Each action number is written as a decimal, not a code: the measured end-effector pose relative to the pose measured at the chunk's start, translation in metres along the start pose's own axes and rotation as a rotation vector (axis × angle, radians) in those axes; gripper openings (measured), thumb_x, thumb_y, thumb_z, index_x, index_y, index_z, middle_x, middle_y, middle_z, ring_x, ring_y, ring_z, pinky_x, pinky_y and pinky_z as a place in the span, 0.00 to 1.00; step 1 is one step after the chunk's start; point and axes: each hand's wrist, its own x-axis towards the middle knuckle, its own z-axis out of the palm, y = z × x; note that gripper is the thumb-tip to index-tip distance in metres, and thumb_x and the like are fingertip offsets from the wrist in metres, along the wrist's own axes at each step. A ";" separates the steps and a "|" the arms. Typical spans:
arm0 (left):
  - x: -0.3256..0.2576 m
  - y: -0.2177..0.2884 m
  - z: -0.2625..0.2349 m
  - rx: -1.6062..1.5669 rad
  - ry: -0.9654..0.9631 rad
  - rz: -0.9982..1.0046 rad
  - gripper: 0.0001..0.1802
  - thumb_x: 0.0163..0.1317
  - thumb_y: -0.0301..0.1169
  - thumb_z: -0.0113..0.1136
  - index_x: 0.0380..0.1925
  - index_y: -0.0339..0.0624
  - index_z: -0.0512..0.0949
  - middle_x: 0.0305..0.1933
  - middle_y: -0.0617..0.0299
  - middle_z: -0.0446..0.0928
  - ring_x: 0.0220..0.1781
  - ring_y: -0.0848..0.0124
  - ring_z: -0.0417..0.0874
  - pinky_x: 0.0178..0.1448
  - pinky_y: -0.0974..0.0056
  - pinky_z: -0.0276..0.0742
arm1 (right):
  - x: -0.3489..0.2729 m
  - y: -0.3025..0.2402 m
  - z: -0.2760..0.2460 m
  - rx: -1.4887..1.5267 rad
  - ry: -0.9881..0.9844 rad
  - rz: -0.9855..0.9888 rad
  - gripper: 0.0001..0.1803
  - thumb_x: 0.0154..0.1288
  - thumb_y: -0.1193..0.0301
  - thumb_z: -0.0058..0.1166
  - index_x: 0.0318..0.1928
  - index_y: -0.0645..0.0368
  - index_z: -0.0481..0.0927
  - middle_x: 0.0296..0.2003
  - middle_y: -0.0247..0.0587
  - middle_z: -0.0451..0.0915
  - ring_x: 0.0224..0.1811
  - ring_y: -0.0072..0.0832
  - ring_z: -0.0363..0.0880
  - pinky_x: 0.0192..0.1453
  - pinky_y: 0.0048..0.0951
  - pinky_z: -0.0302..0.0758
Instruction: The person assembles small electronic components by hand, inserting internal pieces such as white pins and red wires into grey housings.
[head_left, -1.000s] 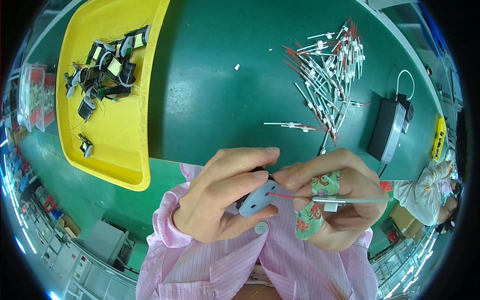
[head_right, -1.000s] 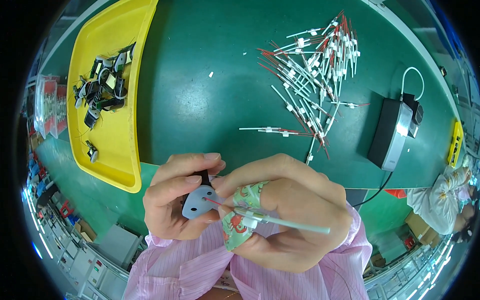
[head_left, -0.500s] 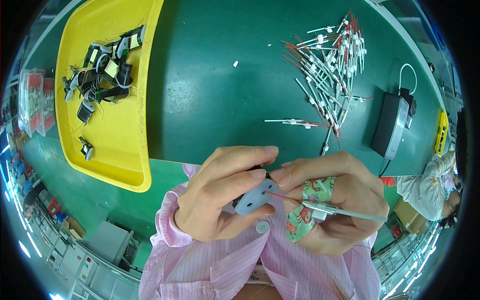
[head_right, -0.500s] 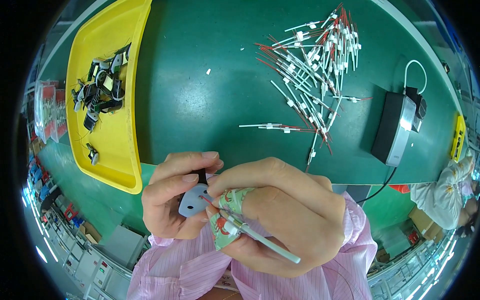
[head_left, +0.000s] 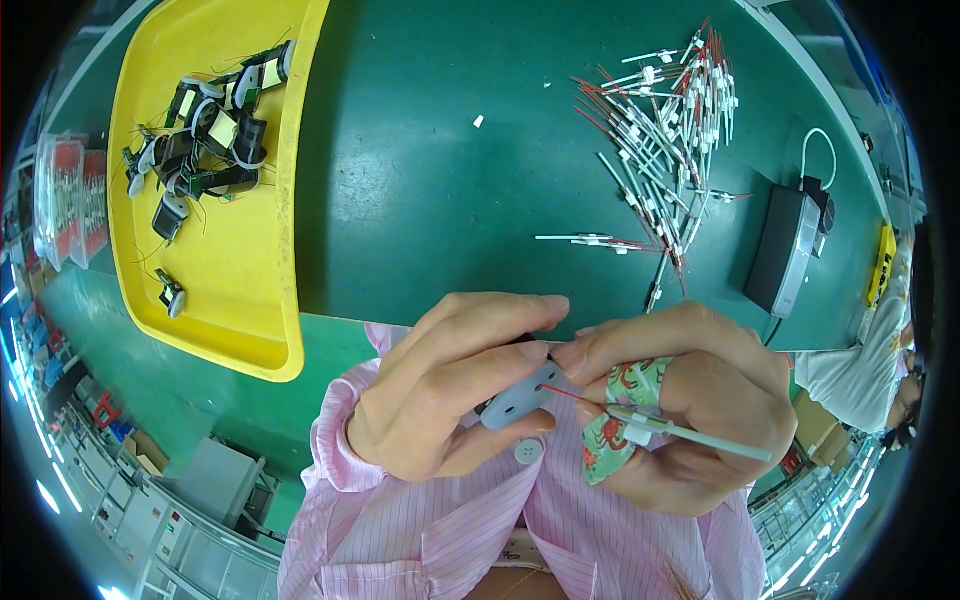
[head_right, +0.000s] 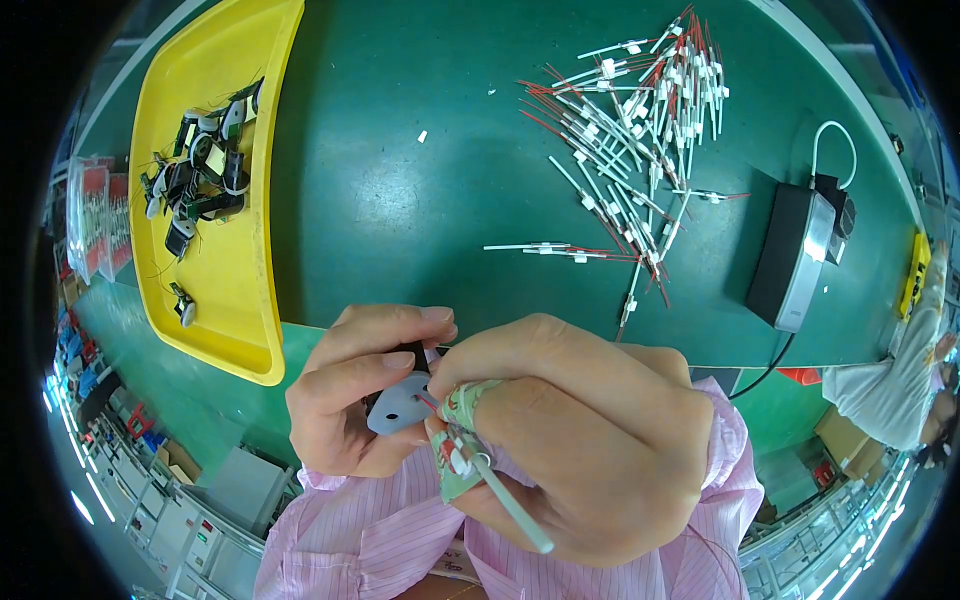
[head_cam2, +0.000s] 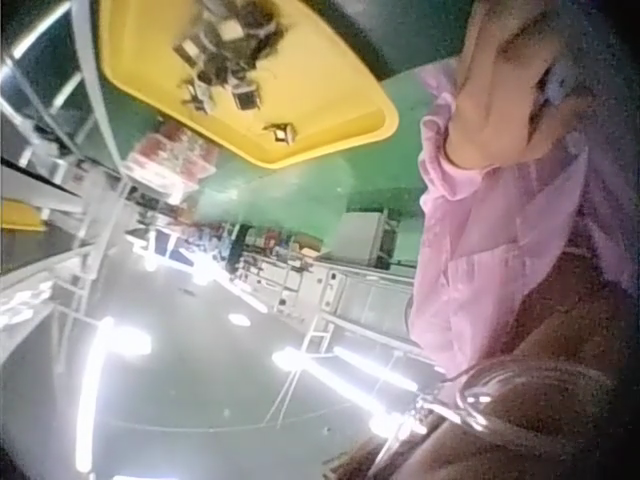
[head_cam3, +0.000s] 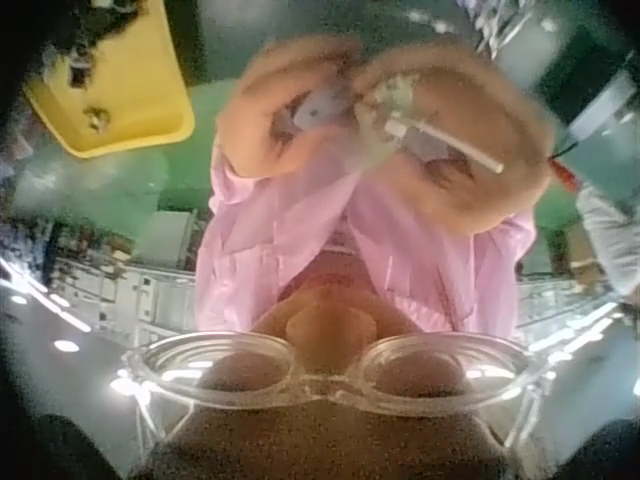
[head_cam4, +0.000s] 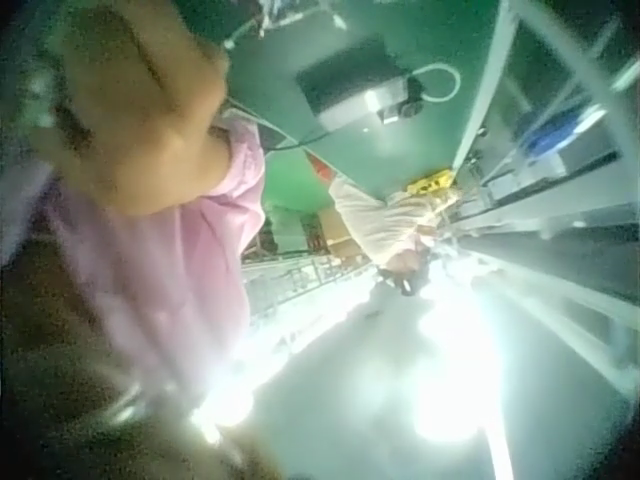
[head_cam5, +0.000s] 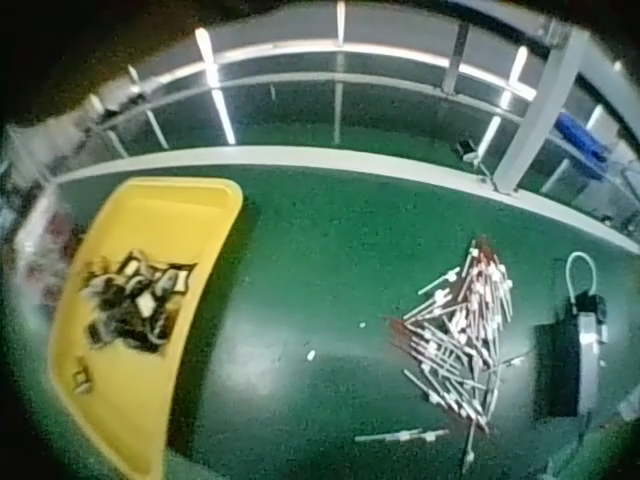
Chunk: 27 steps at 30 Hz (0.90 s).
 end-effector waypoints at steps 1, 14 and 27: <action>0.000 0.000 0.000 0.001 0.001 -0.001 0.25 0.58 0.34 0.67 0.49 0.33 0.68 0.51 0.33 0.74 0.44 0.52 0.81 0.43 0.58 0.78 | -0.001 0.001 0.002 -0.003 0.037 -0.023 0.07 0.42 0.85 0.64 0.23 0.70 0.78 0.30 0.54 0.81 0.30 0.36 0.85 0.34 0.28 0.84; 0.004 0.004 -0.003 0.102 -0.009 0.023 0.28 0.50 0.30 0.69 0.48 0.23 0.70 0.50 0.32 0.73 0.43 0.47 0.80 0.44 0.53 0.80 | -0.002 0.004 0.003 -0.138 0.051 -0.142 0.10 0.43 0.82 0.65 0.22 0.66 0.74 0.31 0.51 0.81 0.28 0.35 0.85 0.31 0.26 0.84; 0.012 0.004 -0.001 0.254 0.024 0.055 0.27 0.50 0.33 0.69 0.44 0.21 0.74 0.49 0.35 0.74 0.43 0.49 0.80 0.43 0.56 0.79 | 0.003 0.020 0.010 -0.175 0.064 -0.273 0.11 0.41 0.78 0.68 0.28 0.66 0.80 0.31 0.50 0.80 0.25 0.28 0.79 0.23 0.21 0.71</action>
